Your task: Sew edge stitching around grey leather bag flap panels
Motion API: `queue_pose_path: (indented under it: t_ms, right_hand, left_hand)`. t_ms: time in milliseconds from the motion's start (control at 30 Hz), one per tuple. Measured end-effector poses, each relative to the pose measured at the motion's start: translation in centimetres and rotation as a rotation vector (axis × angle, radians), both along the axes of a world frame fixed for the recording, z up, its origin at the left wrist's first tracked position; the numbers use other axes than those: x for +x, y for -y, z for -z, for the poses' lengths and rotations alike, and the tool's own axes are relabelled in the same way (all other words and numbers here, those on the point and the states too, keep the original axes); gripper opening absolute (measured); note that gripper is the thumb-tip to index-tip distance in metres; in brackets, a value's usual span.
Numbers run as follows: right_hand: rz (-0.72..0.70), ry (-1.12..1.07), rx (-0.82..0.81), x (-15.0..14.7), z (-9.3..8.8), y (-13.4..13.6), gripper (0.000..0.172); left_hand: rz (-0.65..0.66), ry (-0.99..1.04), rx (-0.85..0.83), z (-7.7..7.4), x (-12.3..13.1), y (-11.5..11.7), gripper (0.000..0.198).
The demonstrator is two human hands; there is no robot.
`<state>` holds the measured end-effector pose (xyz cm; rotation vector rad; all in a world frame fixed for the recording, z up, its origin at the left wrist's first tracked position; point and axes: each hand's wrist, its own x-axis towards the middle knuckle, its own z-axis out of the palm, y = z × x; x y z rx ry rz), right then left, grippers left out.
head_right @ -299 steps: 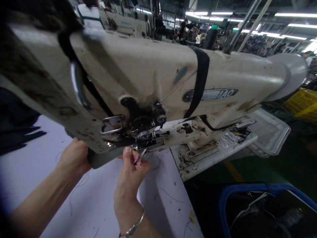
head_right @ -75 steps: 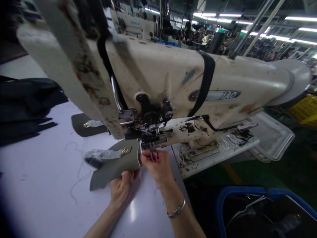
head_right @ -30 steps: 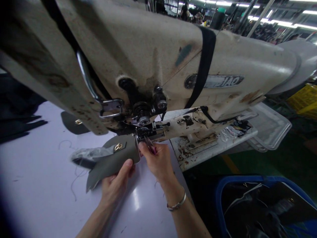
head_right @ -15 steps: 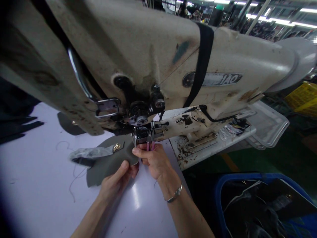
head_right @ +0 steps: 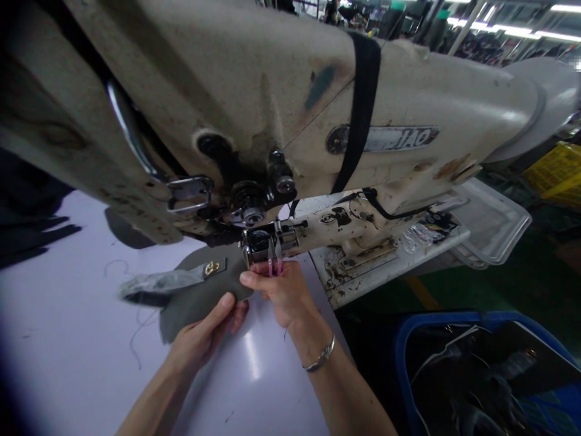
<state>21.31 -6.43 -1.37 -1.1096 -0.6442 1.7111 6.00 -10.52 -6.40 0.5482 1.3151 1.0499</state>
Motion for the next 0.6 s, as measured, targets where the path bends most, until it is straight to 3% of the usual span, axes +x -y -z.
queue_pose_path:
  t_ms: [133,267,433,600]
  right_hand:
    - [0.037,0.108,0.047,0.3,-0.3,0.6,0.029]
    - [0.010,0.200,0.103,1.2,0.1,1.9,0.039]
    - [-0.045,0.263,0.069,1.7,0.6,3.4,0.047]
    - [-0.050,0.405,0.242,1.5,0.8,3.8,0.034]
  left_hand:
    - [-0.198,0.193,-0.109,-1.2,1.6,0.2,0.054]
    - [-0.280,0.228,-0.121,-2.2,2.6,0.2,0.051]
    - [-0.227,0.207,-0.062,-2.2,2.7,0.2,0.050]
    - [-0.180,0.162,-0.051,-1.7,2.2,0.5,0.049]
